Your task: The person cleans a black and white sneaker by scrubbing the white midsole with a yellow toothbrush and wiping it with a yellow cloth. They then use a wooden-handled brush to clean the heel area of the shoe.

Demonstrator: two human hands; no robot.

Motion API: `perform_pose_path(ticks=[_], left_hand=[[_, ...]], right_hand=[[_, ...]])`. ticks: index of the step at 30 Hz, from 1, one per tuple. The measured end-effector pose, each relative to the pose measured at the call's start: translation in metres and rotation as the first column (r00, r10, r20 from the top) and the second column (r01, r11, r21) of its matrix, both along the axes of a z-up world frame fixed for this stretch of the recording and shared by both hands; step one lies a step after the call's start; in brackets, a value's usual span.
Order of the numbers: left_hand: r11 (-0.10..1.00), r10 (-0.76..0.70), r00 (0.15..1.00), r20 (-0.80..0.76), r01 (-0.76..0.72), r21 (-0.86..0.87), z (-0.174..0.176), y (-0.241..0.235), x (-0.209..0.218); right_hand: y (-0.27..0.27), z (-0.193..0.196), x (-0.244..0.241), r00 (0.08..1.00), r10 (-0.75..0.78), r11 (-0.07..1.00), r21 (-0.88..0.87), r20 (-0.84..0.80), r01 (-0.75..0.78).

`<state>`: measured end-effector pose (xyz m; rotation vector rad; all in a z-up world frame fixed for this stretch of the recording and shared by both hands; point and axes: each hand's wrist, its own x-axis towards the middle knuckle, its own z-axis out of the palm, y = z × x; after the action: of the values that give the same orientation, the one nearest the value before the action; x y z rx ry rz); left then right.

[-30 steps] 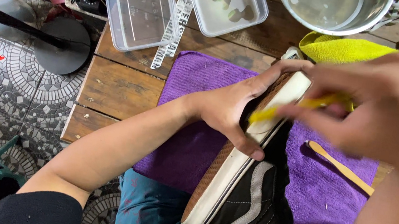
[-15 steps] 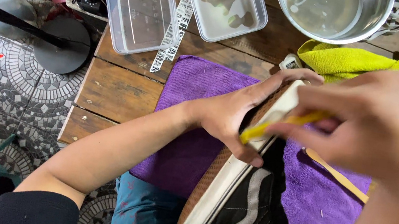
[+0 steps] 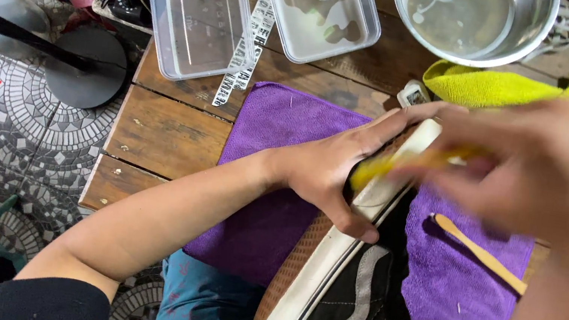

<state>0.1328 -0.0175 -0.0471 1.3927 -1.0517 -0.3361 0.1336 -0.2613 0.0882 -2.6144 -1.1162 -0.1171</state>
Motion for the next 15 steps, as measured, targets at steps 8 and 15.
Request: perform_pose_path(ticks=[8, 15], left_hand=[[0.997, 0.011, 0.998, 0.066, -0.016, 0.069, 0.008, -0.001, -0.002], [0.999, -0.033, 0.995, -0.091, 0.029, -0.040, 0.012, 0.000, -0.002]], right_hand=[[0.002, 0.017, 0.000, 0.999, -0.047, 0.998, -0.049, -0.011, 0.046], [-0.001, 0.013, -0.006, 0.996, -0.076, 0.995, -0.063, -0.054, 0.073]])
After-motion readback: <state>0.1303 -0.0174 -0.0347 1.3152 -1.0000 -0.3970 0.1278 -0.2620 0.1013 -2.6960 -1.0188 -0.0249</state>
